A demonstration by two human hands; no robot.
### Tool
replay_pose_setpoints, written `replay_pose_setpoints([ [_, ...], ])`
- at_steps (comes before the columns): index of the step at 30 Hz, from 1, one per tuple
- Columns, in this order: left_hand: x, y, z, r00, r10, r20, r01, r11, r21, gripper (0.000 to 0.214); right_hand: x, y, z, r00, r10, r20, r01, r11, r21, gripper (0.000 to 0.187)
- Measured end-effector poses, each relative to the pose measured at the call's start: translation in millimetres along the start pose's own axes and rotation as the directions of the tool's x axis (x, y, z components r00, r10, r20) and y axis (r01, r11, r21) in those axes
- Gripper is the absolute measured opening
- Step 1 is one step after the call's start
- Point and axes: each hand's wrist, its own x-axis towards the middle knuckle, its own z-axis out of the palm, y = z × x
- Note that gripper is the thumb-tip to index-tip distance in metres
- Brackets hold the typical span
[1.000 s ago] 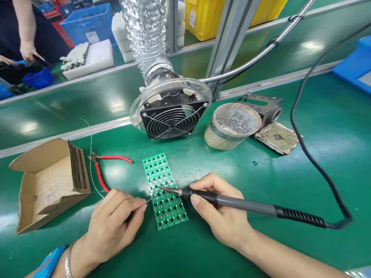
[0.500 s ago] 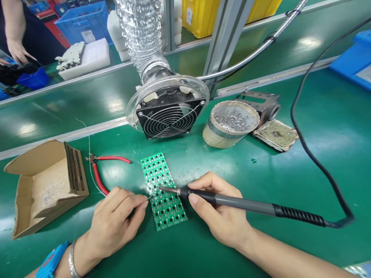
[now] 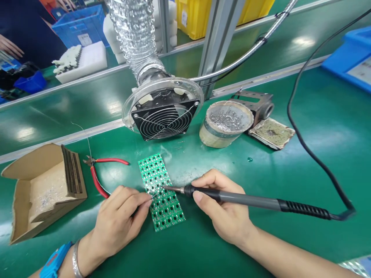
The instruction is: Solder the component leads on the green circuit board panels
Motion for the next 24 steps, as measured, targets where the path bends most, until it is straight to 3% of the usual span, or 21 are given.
replay_pose_setpoints([
  [9, 2, -4, 7.9, 1.0, -0.005, 0.017, 0.005, 1.0, 0.005, 0.013, 2, -6, 2, 0.999, -0.04, -0.003, 0.04, 0.996, -0.08, 0.007],
  [19, 10, 7, -8.2, 0.997, -0.075, 0.029, 0.08, 0.972, -0.22, 0.016, -2, 8, -13, 0.994, 0.084, -0.076, -0.073, 0.988, 0.137, 0.009],
  [24, 13, 14, -11.1, 0.992, -0.039, 0.12, 0.061, 0.981, -0.186, 0.015, -1, 10, -16, 0.994, 0.096, -0.061, -0.084, 0.982, 0.169, 0.01],
])
